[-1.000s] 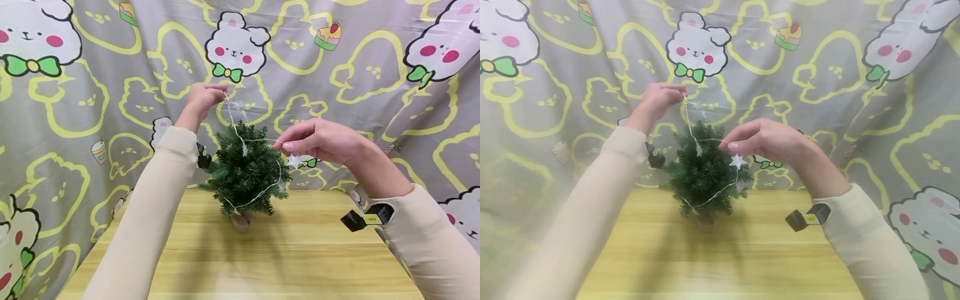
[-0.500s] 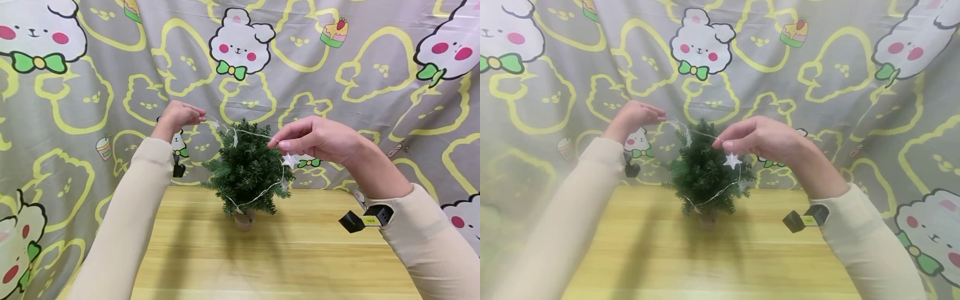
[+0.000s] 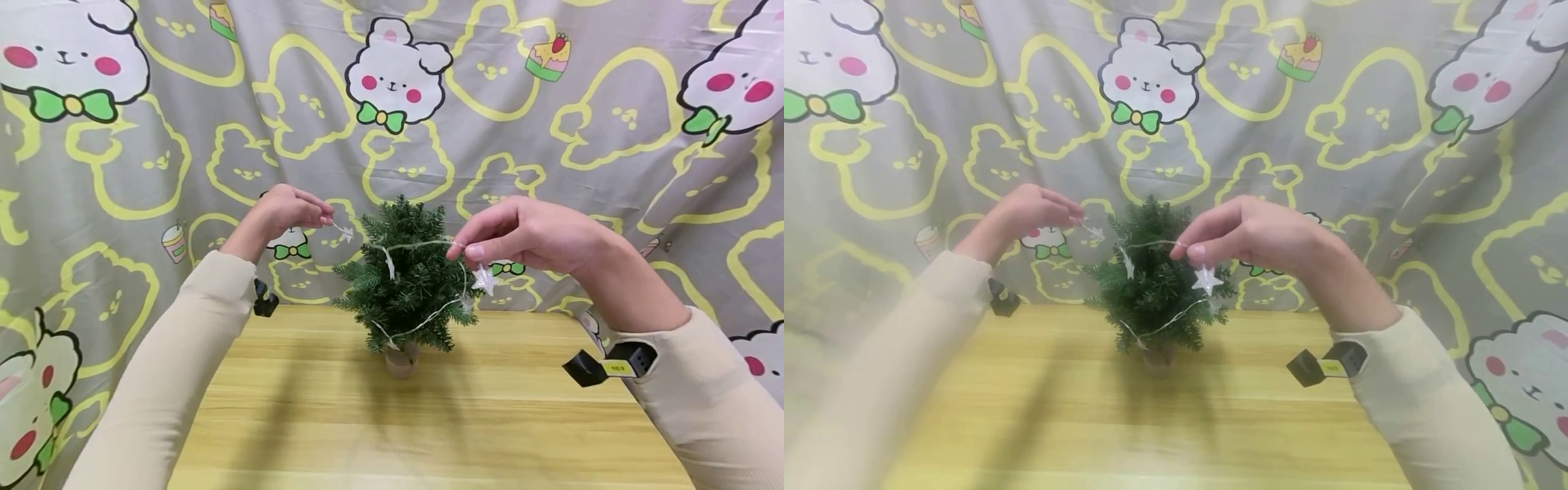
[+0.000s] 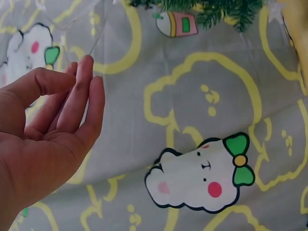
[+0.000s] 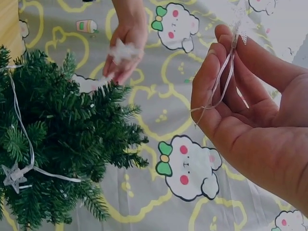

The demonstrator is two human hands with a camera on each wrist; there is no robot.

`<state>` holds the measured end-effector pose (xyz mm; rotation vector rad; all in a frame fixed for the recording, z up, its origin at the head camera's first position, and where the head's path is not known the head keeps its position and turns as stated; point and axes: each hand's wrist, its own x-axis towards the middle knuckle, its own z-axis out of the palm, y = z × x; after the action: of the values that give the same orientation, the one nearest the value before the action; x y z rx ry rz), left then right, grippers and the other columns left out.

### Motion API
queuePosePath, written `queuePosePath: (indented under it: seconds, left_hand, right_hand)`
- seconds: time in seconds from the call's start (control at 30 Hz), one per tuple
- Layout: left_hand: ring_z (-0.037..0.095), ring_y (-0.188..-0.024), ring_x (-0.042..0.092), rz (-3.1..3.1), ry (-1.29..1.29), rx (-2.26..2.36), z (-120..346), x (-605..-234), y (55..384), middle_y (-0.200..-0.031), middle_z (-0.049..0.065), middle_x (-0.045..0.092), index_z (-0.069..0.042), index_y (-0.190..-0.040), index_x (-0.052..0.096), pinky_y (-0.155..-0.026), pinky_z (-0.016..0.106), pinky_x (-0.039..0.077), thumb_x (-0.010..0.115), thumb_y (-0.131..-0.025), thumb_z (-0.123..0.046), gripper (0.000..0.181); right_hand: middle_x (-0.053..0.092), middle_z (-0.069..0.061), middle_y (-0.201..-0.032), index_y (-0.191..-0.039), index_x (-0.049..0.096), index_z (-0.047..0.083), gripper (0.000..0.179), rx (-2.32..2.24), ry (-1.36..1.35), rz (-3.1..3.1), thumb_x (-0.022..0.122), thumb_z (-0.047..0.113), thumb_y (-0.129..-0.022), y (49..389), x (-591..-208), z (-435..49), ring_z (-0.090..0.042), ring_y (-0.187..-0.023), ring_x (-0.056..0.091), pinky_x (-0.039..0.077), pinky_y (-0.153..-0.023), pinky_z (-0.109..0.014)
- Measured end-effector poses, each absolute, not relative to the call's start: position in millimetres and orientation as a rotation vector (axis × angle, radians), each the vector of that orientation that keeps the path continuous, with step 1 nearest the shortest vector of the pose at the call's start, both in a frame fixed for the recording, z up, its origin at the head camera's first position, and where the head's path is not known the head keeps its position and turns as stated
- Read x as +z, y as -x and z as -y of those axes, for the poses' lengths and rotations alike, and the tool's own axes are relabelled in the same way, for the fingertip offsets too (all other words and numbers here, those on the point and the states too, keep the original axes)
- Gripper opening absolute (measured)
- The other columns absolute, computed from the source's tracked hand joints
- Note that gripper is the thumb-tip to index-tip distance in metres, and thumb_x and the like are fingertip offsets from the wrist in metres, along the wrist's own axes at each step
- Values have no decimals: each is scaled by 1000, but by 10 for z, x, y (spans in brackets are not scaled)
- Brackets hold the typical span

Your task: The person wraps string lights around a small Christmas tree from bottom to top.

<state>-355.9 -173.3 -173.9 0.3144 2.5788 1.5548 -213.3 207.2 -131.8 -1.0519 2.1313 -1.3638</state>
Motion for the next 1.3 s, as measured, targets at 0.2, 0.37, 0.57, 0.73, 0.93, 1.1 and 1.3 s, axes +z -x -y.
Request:
queuePosePath:
  seconds: [0.2,0.37,0.57,0.73,0.93,1.1,1.3]
  left_hand:
    - [15,-99,73,-2620,-381,1393,1732,-1754,3338,-111,9,77,-4,-120,73,-97,33,56,61,-92,-3,30]
    - [20,-100,75,-2565,-441,1337,1711,-1853,3204,-106,9,78,0,-117,73,-93,33,58,65,-95,-6,25]
    - [21,-101,74,-2505,-516,1359,1728,-1972,3081,-117,15,75,3,-120,71,-97,37,57,69,-95,-10,28]
    - [24,-103,74,-2461,-584,1488,1720,-2052,3010,-110,9,77,5,-120,69,-93,36,58,68,-97,-13,30]
    - [20,-98,75,-2348,-601,1693,1594,-2094,2926,-97,1,77,9,-120,65,-94,36,58,64,-99,-10,28]
    - [16,-91,75,-2261,-583,1827,1465,-2111,2866,-93,1,76,6,-113,68,-91,32,59,66,-97,-8,21]
    - [18,-93,75,-2242,-570,1838,1382,-2103,2834,-97,5,75,2,-111,68,-89,30,59,67,-98,-11,19]
  right_hand:
    - [68,-3,-102,-119,72,2,24,-1362,1075,-2164,56,1,-101,2092,-1305,-2230,-18,-92,62,55,-80,-28]
    - [69,-3,-103,-116,72,-1,22,-1326,1046,-2213,56,0,-101,2046,-1321,-2346,-16,-90,62,52,-69,-24]
    - [68,-8,-113,-119,70,-3,25,-1256,1135,-2221,53,-3,-101,2043,-1340,-2468,-20,-92,60,48,-60,-25]
    - [69,-7,-115,-123,69,-2,28,-1367,1030,-2205,49,-4,-102,2056,-1359,-2617,-18,-95,61,53,-78,-25]
    - [65,1,-94,-122,69,0,30,-1477,957,-2200,47,-5,-103,2073,-1406,-2753,-16,-75,51,30,-56,-36]
    - [66,0,-95,-123,69,-1,30,-1529,934,-2185,47,-4,-103,2093,-1421,-2783,-15,-74,51,24,-56,-39]
    - [66,-2,-100,-125,69,1,31,-1553,911,-2206,46,-2,-104,2105,-1406,-2817,-15,-82,56,25,-57,-40]
